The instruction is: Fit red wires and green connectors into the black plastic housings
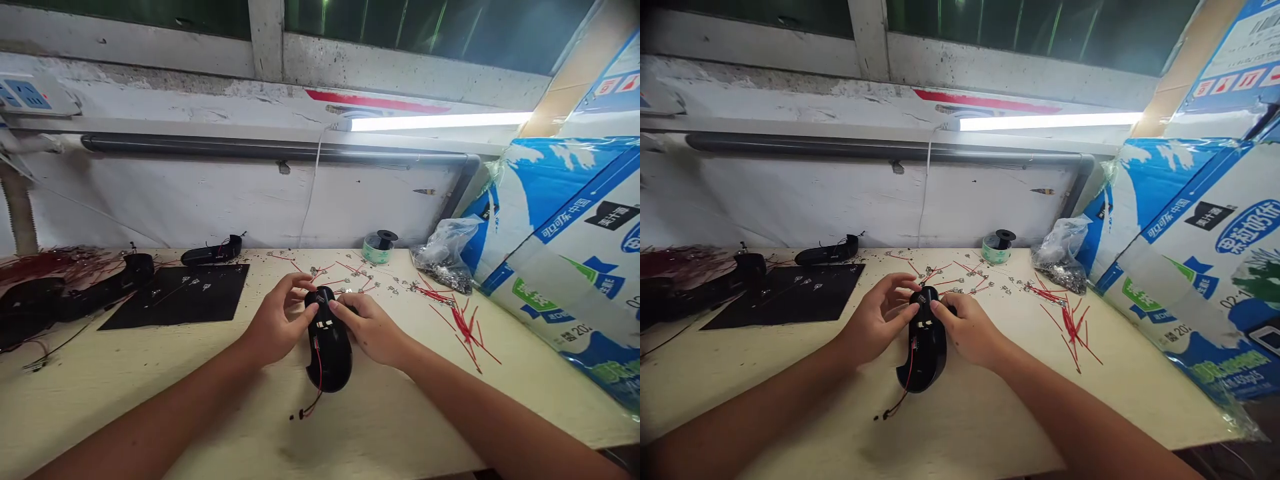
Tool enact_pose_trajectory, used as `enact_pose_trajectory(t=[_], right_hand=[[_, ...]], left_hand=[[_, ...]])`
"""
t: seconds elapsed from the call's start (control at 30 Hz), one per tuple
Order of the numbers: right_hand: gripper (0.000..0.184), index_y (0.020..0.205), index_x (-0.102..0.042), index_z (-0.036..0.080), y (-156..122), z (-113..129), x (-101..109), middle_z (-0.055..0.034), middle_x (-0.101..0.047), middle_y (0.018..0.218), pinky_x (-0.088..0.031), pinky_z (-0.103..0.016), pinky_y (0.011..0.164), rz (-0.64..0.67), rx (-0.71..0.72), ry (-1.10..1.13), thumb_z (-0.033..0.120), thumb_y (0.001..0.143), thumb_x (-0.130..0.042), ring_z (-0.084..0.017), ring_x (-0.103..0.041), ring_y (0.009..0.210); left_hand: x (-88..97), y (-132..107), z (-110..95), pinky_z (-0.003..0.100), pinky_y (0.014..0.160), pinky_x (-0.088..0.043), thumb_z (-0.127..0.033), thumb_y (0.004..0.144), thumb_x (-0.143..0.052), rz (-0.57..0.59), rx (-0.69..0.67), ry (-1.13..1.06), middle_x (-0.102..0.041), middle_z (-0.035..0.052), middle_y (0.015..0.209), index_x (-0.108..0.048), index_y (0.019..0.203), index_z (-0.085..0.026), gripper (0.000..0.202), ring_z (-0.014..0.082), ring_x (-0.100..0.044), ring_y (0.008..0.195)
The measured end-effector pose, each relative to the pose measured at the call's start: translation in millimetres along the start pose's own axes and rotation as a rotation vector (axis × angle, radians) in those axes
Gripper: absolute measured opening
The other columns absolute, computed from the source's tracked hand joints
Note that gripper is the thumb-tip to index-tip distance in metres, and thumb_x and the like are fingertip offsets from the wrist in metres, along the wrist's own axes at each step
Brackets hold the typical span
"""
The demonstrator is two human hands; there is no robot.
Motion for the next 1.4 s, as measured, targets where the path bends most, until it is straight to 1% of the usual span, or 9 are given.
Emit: enact_pose_trajectory(t=[0.1, 0.2, 0.33, 0.57, 0.67, 0.8, 0.93, 1.2, 1.4], right_hand=[[0.042, 0.070, -0.045, 0.018, 0, -1, 2, 0.0027, -0.038, 0.066, -0.028, -0.026, 0.055, -0.013, 0.004, -0.008, 0.051, 0.095, -0.051, -0.011, -0.032, 0.060], [0.040, 0.072, -0.048, 0.017, 0, -1, 4, 0.0016, -0.042, 0.067, -0.030, -0.027, 0.057, -0.050, 0.035, -0.047, 0.050, 0.095, -0.051, -0.012, -0.036, 0.063], [0.038, 0.073, -0.051, 0.016, 1, 1, 2, 0.0007, -0.047, 0.070, -0.032, -0.027, 0.060, -0.045, 0.075, -0.059, 0.047, 0.096, -0.050, -0.013, -0.038, 0.065], [0.041, 0.069, -0.047, 0.017, 2, -2, 6, 0.0021, -0.041, 0.065, -0.029, -0.026, 0.056, -0.084, 0.053, -0.019, 0.049, 0.095, -0.051, -0.012, -0.035, 0.062], [0.041, 0.070, -0.049, 0.018, 1, -2, 10, 0.0011, -0.044, 0.067, -0.032, -0.026, 0.057, -0.142, 0.076, 0.000, 0.049, 0.096, -0.050, -0.013, -0.038, 0.063], [0.041, 0.069, -0.047, 0.018, -2, 0, 15, 0.0008, -0.044, 0.066, -0.033, -0.027, 0.058, -0.238, 0.091, -0.045, 0.048, 0.096, -0.050, -0.014, -0.039, 0.063], [0.040, 0.069, -0.047, 0.019, -5, 5, 17, 0.0005, -0.046, 0.066, -0.034, -0.027, 0.058, -0.284, 0.108, -0.048, 0.047, 0.097, -0.049, -0.014, -0.040, 0.063], [0.040, 0.066, -0.046, 0.019, -10, 14, 23, 0.0012, -0.040, 0.062, -0.032, -0.028, 0.057, -0.376, 0.133, -0.090, 0.047, 0.094, -0.053, -0.014, -0.036, 0.061], [0.040, 0.065, -0.043, 0.020, -16, 23, 27, 0.0022, -0.036, 0.060, -0.031, -0.028, 0.056, -0.435, 0.176, -0.136, 0.045, 0.095, -0.052, -0.013, -0.034, 0.059]], left_hand=[[3.1, -3, -19, 0.036, 0.106, -0.052, -0.019, 0.094, -0.046, 0.000, -0.265, 0.316, -0.063, 0.0049, 0.126, -0.052, 0.132, -0.031, 0.040, 0.0139, -0.061, 0.116], [-9.5, -13, -37, 0.035, 0.109, -0.051, -0.005, 0.092, -0.040, 0.068, -0.570, 0.609, -0.058, 0.0034, 0.138, -0.055, 0.134, -0.034, 0.052, 0.0142, -0.054, 0.129], [-22.8, -24, -49, 0.043, 0.113, -0.048, -0.001, 0.089, -0.046, 0.088, -0.810, 0.834, -0.064, 0.0020, 0.132, -0.058, 0.130, -0.030, 0.052, 0.0154, -0.056, 0.126], [-9.9, -17, -50, 0.042, 0.096, -0.053, -0.008, 0.089, -0.055, -0.051, -0.754, 0.962, -0.074, 0.0027, 0.108, -0.071, 0.109, -0.026, 0.032, 0.0186, -0.066, 0.102], [-5.7, -15, -47, 0.041, 0.090, -0.056, -0.014, 0.090, -0.057, -0.090, -0.718, 0.932, -0.076, 0.0022, 0.105, -0.071, 0.109, -0.024, 0.026, 0.0206, -0.068, 0.102], [-1.4, -17, -49, 0.042, 0.094, -0.056, -0.019, 0.090, -0.059, -0.146, -0.683, 0.862, -0.076, 0.0028, 0.109, -0.072, 0.106, -0.024, 0.021, 0.0225, -0.066, 0.112], [2.9, -18, -55, 0.038, 0.091, -0.056, -0.018, 0.090, -0.059, -0.195, -0.667, 0.832, -0.072, 0.0036, 0.114, -0.074, 0.100, -0.027, 0.020, 0.0186, -0.065, 0.108], [-6.1, -25, -61, 0.030, 0.092, -0.057, -0.009, 0.086, -0.062, -0.158, -0.757, 0.653, -0.076, -0.0001, 0.096, -0.071, 0.100, -0.021, 0.020, 0.0138, -0.067, 0.102], [-12.8, -22, -61, 0.023, 0.085, -0.056, -0.011, 0.091, -0.055, -0.078, -0.673, 0.561, -0.073, 0.0026, 0.095, -0.068, 0.096, -0.017, 0.015, 0.0098, -0.066, 0.093]])
Point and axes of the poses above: each hand's wrist, its own y-axis towards the middle knuckle, its own x-axis out of the back of the hand, z = x × y, the point moved 9 cm from there along y, towards the middle knuckle
